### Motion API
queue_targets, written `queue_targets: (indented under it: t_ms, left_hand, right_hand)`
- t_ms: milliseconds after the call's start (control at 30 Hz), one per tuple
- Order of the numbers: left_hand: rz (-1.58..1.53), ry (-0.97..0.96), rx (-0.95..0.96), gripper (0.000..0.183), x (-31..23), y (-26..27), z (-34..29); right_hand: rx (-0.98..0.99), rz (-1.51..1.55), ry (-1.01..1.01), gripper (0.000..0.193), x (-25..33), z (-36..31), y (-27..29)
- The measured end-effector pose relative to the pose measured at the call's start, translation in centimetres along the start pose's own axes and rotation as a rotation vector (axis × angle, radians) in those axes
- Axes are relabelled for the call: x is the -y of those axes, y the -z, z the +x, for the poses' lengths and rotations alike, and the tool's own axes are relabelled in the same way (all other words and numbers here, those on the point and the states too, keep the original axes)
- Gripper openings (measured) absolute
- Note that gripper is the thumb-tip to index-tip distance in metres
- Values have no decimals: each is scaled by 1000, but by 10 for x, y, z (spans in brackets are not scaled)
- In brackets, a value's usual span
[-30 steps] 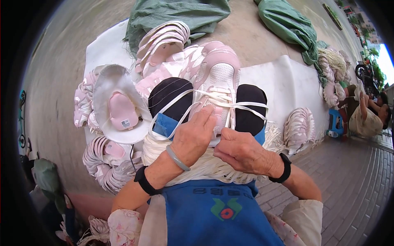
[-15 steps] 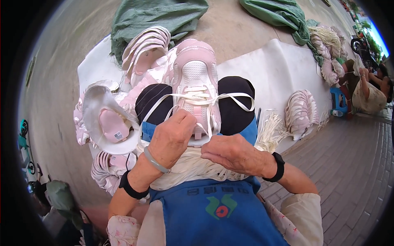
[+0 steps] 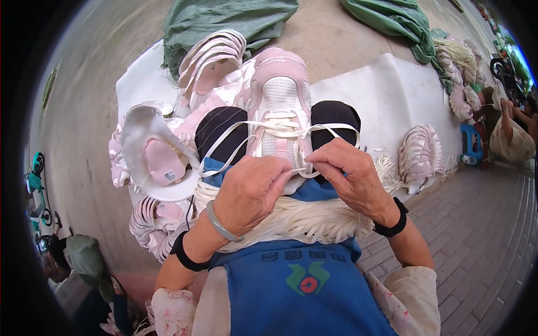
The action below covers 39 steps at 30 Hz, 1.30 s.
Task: Lacing shoelaces onto pink and white athletic shoes.
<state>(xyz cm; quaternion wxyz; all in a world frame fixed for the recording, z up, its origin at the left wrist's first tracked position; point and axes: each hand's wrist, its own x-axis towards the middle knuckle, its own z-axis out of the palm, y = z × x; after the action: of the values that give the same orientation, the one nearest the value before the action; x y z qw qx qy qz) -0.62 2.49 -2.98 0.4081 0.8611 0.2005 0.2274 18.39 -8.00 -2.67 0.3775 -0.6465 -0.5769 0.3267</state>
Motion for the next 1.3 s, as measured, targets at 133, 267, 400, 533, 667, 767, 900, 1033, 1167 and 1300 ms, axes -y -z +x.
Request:
queue_targets:
  t_ms: [133, 267, 400, 533, 667, 767, 900, 1033, 1167, 1300]
  left_hand:
    - [129, 65, -33, 9, 10, 0, -3]
    - [284, 120, -69, 9, 15, -6, 0]
    - [346, 182, -20, 7, 13, -6, 8]
    - [385, 181, 49, 4, 13, -5, 10]
    - [458, 209, 70, 4, 13, -4, 14]
    - [424, 212, 93, 4, 14, -1, 15]
    - [233, 196, 51, 4, 19, 0, 16]
    - [176, 210, 7, 5, 24, -8, 14]
    - [149, 206, -70, 10, 25, -19, 6]
    - [229, 128, -125, 12, 24, -20, 6]
  right_hand:
    - [-52, -16, 77, 14, -6, 2, -7]
    - [-81, -80, 69, 14, -13, 9, -15]
    - [-159, -97, 129, 17, -19, 14, -24]
    - [-97, -244, 116, 21, -19, 14, -25]
    - [-147, -325, 137, 17, -15, 16, -30]
    - [-106, -533, 157, 15, -14, 21, -34]
    - [-62, -599, 174, 17, -7, 24, -34]
    - [-90, -616, 151, 9, -12, 27, -37]
    - [-130, -564, 133, 8, -15, 26, -39]
    - [-130, -609, 138, 10, -12, 27, -38]
